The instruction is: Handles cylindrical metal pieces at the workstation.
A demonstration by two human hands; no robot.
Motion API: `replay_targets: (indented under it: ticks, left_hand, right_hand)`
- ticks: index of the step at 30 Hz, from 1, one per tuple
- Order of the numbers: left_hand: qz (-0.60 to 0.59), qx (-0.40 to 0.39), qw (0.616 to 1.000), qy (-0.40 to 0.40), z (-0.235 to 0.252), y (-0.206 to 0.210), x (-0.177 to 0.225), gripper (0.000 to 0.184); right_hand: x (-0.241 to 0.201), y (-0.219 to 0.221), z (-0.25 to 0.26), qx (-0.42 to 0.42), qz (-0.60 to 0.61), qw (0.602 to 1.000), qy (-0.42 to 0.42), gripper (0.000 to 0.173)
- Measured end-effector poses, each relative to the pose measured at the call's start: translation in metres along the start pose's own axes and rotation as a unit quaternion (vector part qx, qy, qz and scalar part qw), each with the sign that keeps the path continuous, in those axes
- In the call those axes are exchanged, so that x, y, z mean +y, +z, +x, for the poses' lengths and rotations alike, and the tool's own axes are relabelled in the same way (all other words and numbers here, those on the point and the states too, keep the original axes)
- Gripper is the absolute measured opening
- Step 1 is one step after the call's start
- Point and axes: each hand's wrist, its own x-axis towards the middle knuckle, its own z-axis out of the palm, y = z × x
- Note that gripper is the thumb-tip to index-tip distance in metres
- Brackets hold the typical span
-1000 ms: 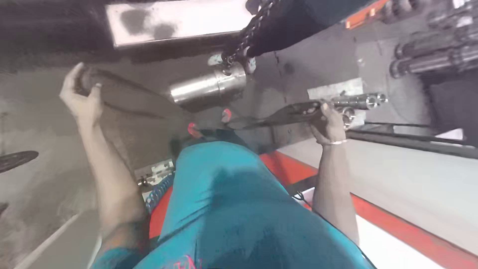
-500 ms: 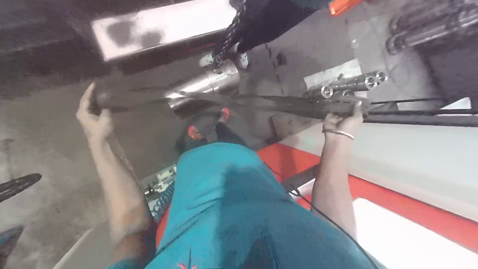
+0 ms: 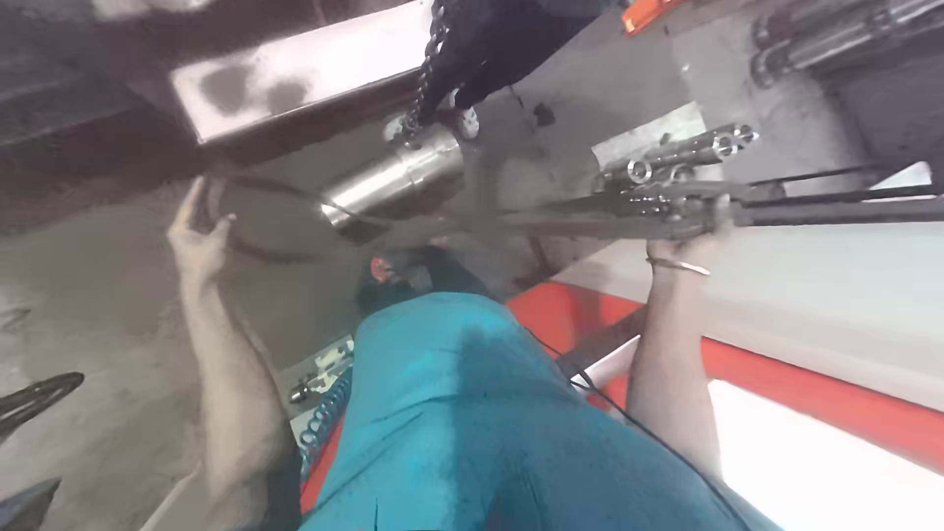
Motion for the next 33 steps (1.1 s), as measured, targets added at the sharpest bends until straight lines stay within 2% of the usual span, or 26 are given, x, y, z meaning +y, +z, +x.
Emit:
replay_targets:
  ticks: [4, 8, 10, 14, 19, 23, 27, 29, 33]
  left_hand:
    - [0.029, -0.138, 0.989, -0.036, 0.008, 0.065, 0.016, 0.072]
    - [0.09, -0.311, 0.946, -0.003, 0.02, 0.16, 0.064, 0.065]
    - [0.102, -0.362, 0.926, 0.026, 0.028, 0.209, 0.08, 0.061]
    - [0.09, -0.417, 0.904, 0.036, 0.048, 0.292, 0.114, 0.067]
    - [0.126, -0.472, 0.869, 0.072, 0.085, 0.38, 0.15, 0.075]
    - [0.131, -0.5, 0.856, 0.014, 0.117, 0.445, 0.169, 0.077]
    - [0.165, -0.507, 0.846, 0.004, 0.152, 0.508, 0.203, 0.079]
    - [0.156, -0.488, 0.858, 0.043, 0.17, 0.537, 0.213, 0.078]
    - [0.207, -0.502, 0.828, 0.142, 0.231, 0.586, 0.21, 0.088]
  right_hand:
    - [0.002, -0.024, -0.016, 0.09, 0.029, 0.995, 0.022, 0.041]
    - [0.018, -0.046, -0.03, 0.174, -0.046, 0.98, 0.081, 0.031]
    - [0.032, -0.054, -0.034, 0.214, -0.073, 0.966, 0.128, 0.026]
    - [0.068, -0.091, -0.03, 0.231, -0.077, 0.948, 0.202, 0.031]
    - [0.097, -0.139, -0.023, 0.276, -0.043, 0.933, 0.226, 0.035]
    - [0.115, -0.164, -0.01, 0.314, 0.044, 0.923, 0.219, 0.029]
    - [0.139, -0.162, 0.013, 0.342, 0.108, 0.91, 0.209, 0.025]
    - [0.15, -0.152, 0.022, 0.342, 0.128, 0.91, 0.198, 0.027]
    - [0.182, -0.125, 0.03, 0.301, 0.1, 0.934, 0.166, 0.034]
